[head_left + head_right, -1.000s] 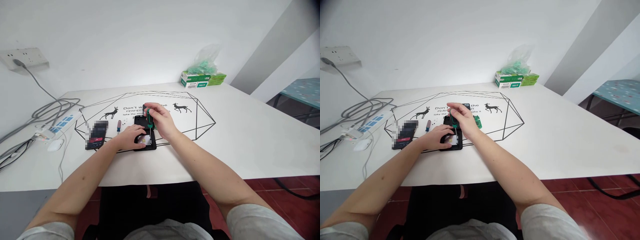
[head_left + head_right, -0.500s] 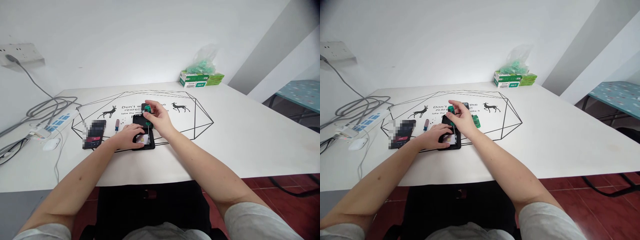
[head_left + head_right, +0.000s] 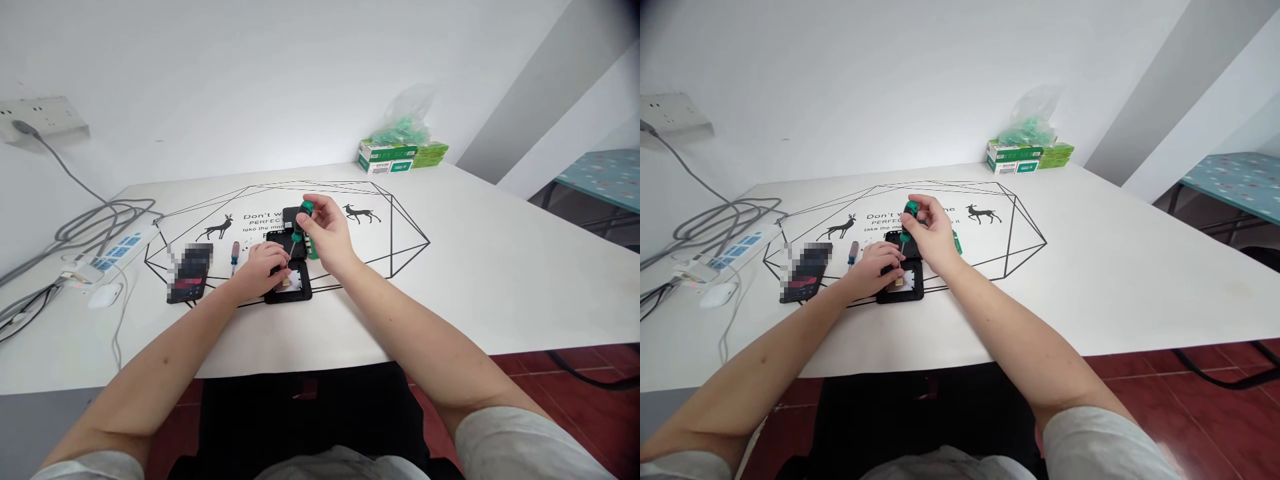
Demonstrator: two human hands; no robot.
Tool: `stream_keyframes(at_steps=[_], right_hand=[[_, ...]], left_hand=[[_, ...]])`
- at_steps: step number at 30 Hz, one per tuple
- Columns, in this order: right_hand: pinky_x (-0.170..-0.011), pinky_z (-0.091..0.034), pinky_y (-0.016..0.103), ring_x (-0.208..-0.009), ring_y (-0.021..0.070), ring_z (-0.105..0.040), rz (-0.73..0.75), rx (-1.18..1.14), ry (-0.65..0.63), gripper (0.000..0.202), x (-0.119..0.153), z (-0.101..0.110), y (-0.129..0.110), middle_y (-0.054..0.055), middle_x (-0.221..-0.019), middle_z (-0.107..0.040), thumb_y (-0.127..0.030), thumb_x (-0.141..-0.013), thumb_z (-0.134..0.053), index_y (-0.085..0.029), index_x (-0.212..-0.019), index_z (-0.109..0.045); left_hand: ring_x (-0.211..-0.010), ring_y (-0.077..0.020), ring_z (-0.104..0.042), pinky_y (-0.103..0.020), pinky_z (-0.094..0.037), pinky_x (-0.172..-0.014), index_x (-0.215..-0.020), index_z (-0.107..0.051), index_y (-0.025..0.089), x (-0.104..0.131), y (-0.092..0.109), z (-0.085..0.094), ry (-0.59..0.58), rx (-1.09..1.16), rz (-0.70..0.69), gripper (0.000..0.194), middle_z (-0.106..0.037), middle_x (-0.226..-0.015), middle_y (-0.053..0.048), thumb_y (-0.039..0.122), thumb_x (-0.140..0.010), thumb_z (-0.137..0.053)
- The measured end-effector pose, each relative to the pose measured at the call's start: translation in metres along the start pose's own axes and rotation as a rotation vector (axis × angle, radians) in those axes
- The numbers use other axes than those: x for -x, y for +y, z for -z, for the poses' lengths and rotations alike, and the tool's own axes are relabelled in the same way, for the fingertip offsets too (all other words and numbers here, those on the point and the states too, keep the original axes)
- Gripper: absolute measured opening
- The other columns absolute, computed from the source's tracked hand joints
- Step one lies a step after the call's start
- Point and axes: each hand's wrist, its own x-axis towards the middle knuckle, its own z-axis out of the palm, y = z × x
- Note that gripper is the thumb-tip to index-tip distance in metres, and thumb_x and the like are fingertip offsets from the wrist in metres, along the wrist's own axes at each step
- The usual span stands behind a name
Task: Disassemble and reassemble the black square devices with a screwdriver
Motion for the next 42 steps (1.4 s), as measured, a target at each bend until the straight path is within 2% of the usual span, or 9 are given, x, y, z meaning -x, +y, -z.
stream_keyframes(at_steps=[8, 13, 17, 25, 30, 34, 36, 38, 42], right_hand=[[-0.079, -0.057, 0.032, -0.09, 0.0173, -0.063, -0.068, 0.24, 0.169, 0.049, -0.029, 0.038, 0.0, 0.003, -0.112, -0.067, -0.058, -0.09, -0.072, -0.027, -0.127, -0.066], [-0.087, -0.057, 0.037, -0.094, 0.0228, -0.071, -0.337, 0.748, 0.065, 0.032, -0.047, 0.083, 0.001, 0.008, -0.105, -0.076, -0.031, -0.086, -0.073, -0.017, -0.114, -0.077], [-0.102, -0.057, 0.04, -0.119, 0.0317, -0.073, -0.426, 1.245, 0.013, 0.035, -0.055, 0.114, 0.012, 0.018, -0.125, -0.079, -0.021, -0.091, -0.069, -0.013, -0.124, -0.076], [-0.092, -0.058, 0.041, -0.112, 0.0337, -0.074, -0.612, 1.325, -0.033, 0.029, -0.059, 0.139, 0.034, 0.026, -0.124, -0.079, -0.024, -0.098, -0.064, -0.008, -0.119, -0.077], [-0.095, -0.056, 0.041, -0.12, 0.034, -0.069, -0.641, 1.384, -0.044, 0.037, -0.054, 0.13, 0.028, 0.027, -0.136, -0.072, -0.025, -0.099, -0.065, -0.008, -0.132, -0.07], [-0.111, -0.051, 0.046, -0.14, 0.0379, -0.057, -0.482, 1.439, -0.039, 0.045, -0.046, 0.102, 0.007, 0.027, -0.154, -0.058, -0.029, -0.103, -0.06, -0.01, -0.144, -0.062], [-0.113, -0.05, 0.047, -0.135, 0.0362, -0.061, -0.179, 1.356, -0.156, 0.043, -0.038, 0.08, -0.006, 0.025, -0.15, -0.061, -0.03, -0.106, -0.057, -0.011, -0.143, -0.063], [-0.11, -0.052, 0.044, -0.126, 0.0328, -0.067, 0.016, 1.201, -0.436, 0.035, -0.024, 0.055, -0.017, 0.02, -0.139, -0.069, -0.031, -0.106, -0.059, -0.015, -0.135, -0.069], [-0.098, -0.053, 0.042, -0.113, 0.031, -0.071, 0.122, 1.072, -1.115, 0.024, 0.01, 0.013, -0.024, 0.016, -0.126, -0.075, -0.031, -0.1, -0.07, -0.018, -0.119, -0.077]], left_hand=[[-0.133, -0.0361, -0.059, -0.059, -0.039, -0.113, -0.105, -0.078, 0.026, 0.003, -0.023, 0.016, 0.093, -0.284, 0.348, 0.024, -0.078, -0.126, -0.01, 0.028, -0.106, -0.055], [-0.14, -0.0393, -0.054, -0.06, -0.037, -0.115, -0.11, -0.082, 0.025, 0.007, -0.042, 0.027, 0.086, -0.447, 0.584, 0.025, -0.076, -0.133, -0.012, 0.026, -0.105, -0.057], [-0.141, -0.0398, -0.053, -0.06, -0.038, -0.114, -0.109, -0.083, 0.025, 0.006, -0.047, 0.024, 0.04, -0.486, 0.652, 0.027, -0.075, -0.134, -0.013, 0.026, -0.103, -0.057], [-0.143, -0.0434, -0.052, -0.064, -0.043, -0.114, -0.124, -0.079, 0.028, 0.005, -0.051, 0.029, 0.083, -0.411, 0.732, 0.033, -0.072, -0.141, -0.014, 0.03, -0.098, -0.06], [-0.143, -0.0399, -0.054, -0.061, -0.043, -0.12, -0.126, -0.076, 0.025, 0.011, -0.047, 0.039, 0.135, -0.329, 0.594, 0.035, -0.072, -0.137, -0.013, 0.037, -0.101, -0.055], [-0.161, -0.0402, -0.036, -0.061, -0.031, -0.131, -0.148, -0.065, 0.026, 0.016, -0.032, 0.034, -0.034, -0.21, 0.304, 0.06, -0.059, -0.161, -0.012, 0.062, -0.101, -0.062], [-0.167, -0.0425, -0.026, -0.064, -0.024, -0.134, -0.156, -0.06, 0.028, 0.018, -0.025, 0.03, -0.159, -0.158, 0.244, 0.077, -0.049, -0.171, -0.012, 0.073, -0.095, -0.071], [-0.169, -0.0444, -0.02, -0.067, -0.019, -0.135, -0.159, -0.058, 0.031, 0.019, -0.022, 0.027, -0.238, -0.138, 0.215, 0.087, -0.043, -0.176, -0.011, 0.078, -0.089, -0.077], [-0.17, -0.0459, -0.017, -0.068, -0.015, -0.136, -0.163, -0.054, 0.03, 0.019, -0.023, 0.026, -0.295, -0.128, 0.218, 0.103, -0.035, -0.181, -0.014, 0.079, -0.079, -0.088]])
